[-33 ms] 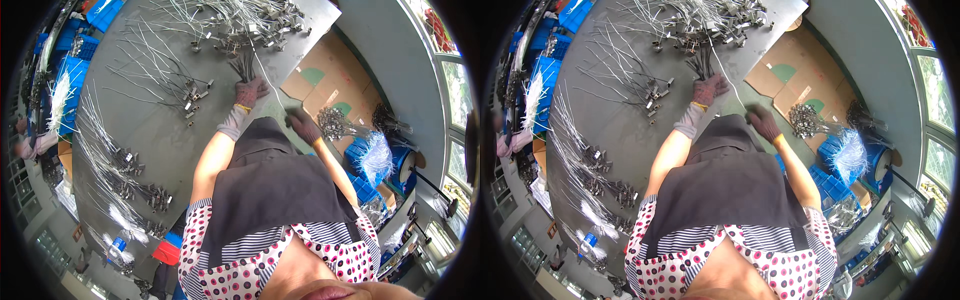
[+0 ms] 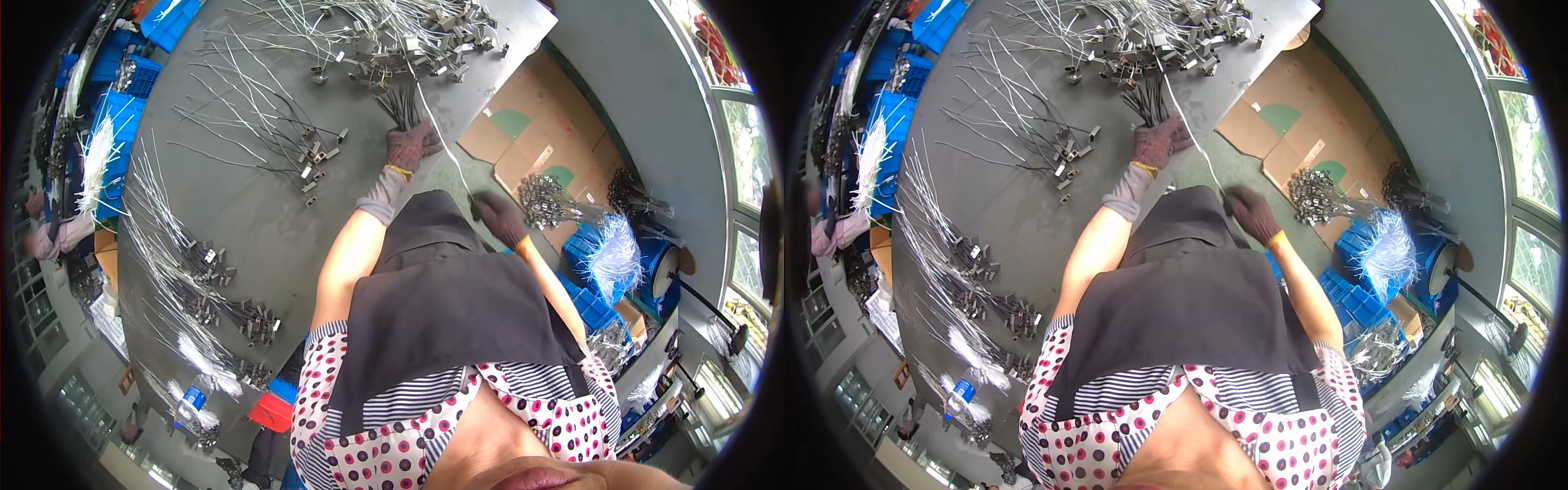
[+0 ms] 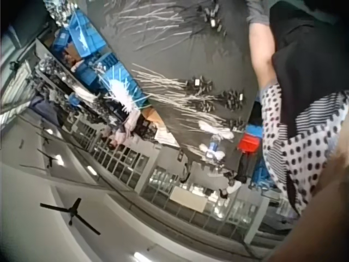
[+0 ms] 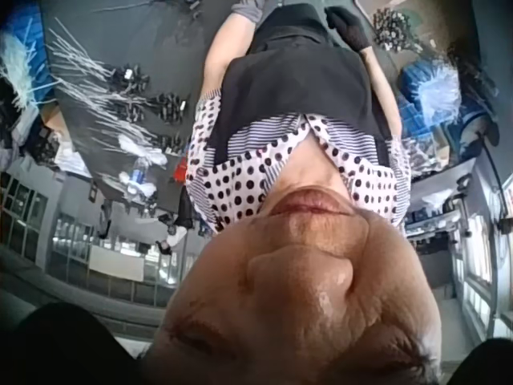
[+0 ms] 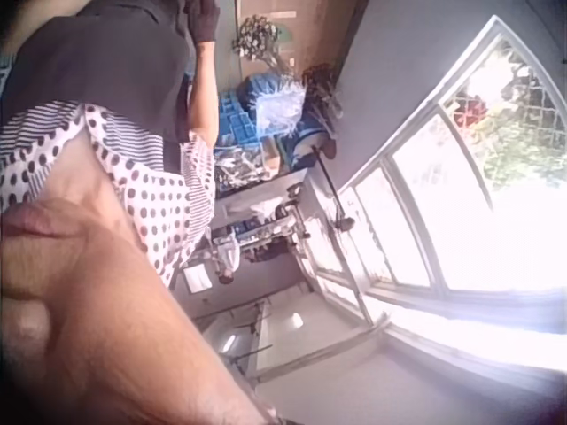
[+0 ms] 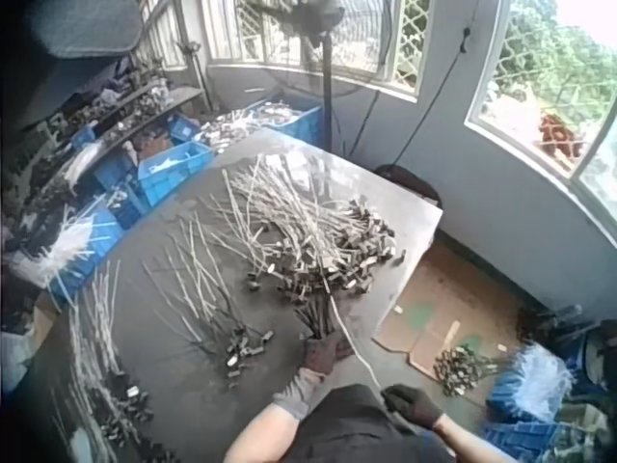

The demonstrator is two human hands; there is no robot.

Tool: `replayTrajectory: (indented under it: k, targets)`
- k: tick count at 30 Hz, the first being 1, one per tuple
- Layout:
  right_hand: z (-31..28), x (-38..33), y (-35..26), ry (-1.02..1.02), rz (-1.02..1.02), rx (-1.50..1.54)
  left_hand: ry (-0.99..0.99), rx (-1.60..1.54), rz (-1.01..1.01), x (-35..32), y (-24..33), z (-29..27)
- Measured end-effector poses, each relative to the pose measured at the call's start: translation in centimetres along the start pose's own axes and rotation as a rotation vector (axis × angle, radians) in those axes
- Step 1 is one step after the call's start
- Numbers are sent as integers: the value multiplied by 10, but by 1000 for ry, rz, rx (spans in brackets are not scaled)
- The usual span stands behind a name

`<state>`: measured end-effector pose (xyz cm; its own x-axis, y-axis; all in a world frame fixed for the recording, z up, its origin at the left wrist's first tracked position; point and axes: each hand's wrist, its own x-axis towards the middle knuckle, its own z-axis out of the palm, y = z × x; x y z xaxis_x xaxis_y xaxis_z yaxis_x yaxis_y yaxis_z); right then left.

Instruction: Sorting bundles of electrical wires on a production table and placing them into bins.

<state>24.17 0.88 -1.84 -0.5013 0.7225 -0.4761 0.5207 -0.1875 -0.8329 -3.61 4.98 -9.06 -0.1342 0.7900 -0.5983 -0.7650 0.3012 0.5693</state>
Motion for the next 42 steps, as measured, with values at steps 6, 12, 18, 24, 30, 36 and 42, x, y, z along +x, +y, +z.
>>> replayTrajectory:
  k: [6,12,18,24,30,36,42]
  targets:
    - [-9,-130,41,111,200,-179,-136,-89,-20,9,6,34]
    - [-8,-156,108,221,369,-175,-233,-197,212,-13,47,41]
    - [-18,-151,123,233,395,-208,65,-204,385,-43,86,38]
    - [-28,-117,100,231,341,-322,33,-235,342,-46,72,24]
    - [-21,-6,-2,142,70,-108,-75,-89,281,-67,42,25]
    - [25,119,-104,78,-204,34,40,177,337,-72,39,20]
    - [62,195,-131,265,-1129,-610,113,721,616,-82,61,19]
